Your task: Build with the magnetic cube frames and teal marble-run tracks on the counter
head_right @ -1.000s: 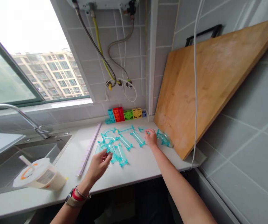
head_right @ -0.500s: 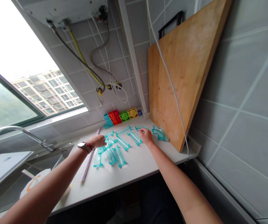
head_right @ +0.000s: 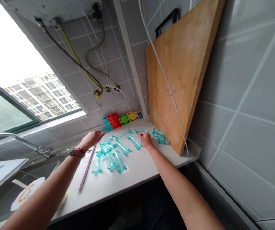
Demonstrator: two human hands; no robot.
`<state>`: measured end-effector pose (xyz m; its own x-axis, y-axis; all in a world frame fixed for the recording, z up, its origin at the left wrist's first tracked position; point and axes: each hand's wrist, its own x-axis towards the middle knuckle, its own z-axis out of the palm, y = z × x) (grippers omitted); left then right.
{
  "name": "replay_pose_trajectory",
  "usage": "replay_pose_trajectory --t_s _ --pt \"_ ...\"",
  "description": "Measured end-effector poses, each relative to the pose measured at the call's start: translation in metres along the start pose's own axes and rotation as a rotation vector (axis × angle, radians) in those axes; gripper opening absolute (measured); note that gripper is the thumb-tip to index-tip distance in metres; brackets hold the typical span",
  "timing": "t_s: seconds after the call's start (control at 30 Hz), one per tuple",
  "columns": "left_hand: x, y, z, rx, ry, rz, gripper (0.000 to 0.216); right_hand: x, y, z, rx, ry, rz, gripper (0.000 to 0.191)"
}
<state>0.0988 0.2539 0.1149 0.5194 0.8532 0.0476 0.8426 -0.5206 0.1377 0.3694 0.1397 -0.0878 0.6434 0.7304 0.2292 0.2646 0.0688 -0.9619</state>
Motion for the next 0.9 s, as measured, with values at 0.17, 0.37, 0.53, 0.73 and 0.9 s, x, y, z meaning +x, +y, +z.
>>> replay_pose_trajectory --t_s 0.17,0.37,0.53,0.73,0.9 --pt "-0.086 0.016 0.027 -0.341 0.209 0.129 0.049 -0.003 -0.004 -0.001 -0.018 0.005 -0.022 0.025" --pt "-0.184 0.027 0.116 -0.560 0.283 0.154 0.051 -0.016 -0.019 -0.006 -0.161 -0.008 -0.116 0.028" --pt "-0.190 0.018 0.139 -0.608 0.372 0.086 0.049 -0.030 -0.041 -0.018 -0.418 0.017 -0.219 0.032" --pt "-0.187 0.011 0.149 -0.661 0.299 0.093 0.048 -0.021 -0.067 -0.063 -0.798 -0.019 -0.236 0.024" --pt "-0.187 0.010 0.152 -0.696 0.265 0.091 0.049 -0.016 -0.079 -0.092 -1.052 -0.074 -0.107 0.028"
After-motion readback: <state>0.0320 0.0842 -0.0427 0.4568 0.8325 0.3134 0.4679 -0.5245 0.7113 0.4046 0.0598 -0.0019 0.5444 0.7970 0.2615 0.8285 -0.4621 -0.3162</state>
